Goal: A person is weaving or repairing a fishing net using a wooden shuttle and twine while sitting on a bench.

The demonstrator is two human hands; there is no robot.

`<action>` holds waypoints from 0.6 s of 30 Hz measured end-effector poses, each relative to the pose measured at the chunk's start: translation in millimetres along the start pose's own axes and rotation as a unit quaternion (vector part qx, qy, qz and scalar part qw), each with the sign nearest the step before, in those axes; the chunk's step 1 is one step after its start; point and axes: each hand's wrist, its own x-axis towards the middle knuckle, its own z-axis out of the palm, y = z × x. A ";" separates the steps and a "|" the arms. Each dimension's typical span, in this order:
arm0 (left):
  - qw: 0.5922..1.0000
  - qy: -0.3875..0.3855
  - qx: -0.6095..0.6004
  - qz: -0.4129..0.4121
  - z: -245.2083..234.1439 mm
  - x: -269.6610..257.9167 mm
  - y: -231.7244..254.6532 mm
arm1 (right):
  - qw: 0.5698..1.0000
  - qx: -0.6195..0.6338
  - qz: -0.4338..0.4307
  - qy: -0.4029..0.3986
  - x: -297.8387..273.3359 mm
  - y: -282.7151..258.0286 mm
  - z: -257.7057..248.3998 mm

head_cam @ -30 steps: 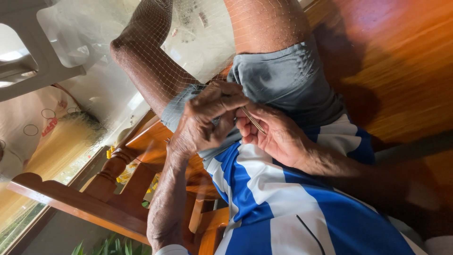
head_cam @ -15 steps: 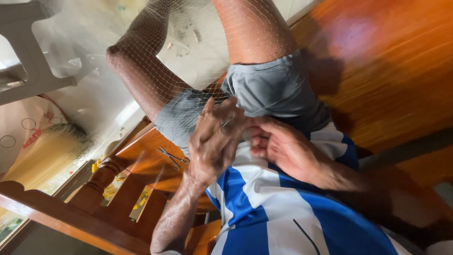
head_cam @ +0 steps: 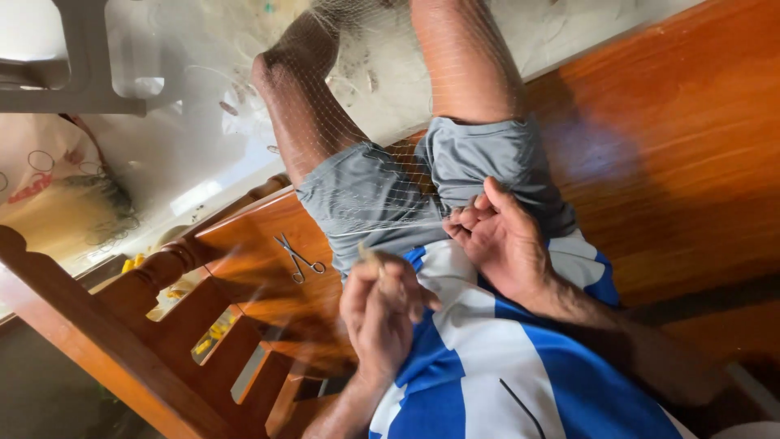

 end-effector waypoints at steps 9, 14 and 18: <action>0.922 -0.063 0.301 -0.234 -25.6 6.5 34.4 | 0.991 -0.081 -0.057 -0.091 -12.7 8.2 -8.4; 0.896 -0.241 0.372 -0.033 -18.7 11.1 54.0 | 0.976 -0.192 0.034 -0.100 0.8 -7.3 -5.2; 0.907 -0.234 0.349 -0.021 -9.7 11.0 49.8 | 0.965 -0.222 0.056 -0.125 5.2 -16.0 7.6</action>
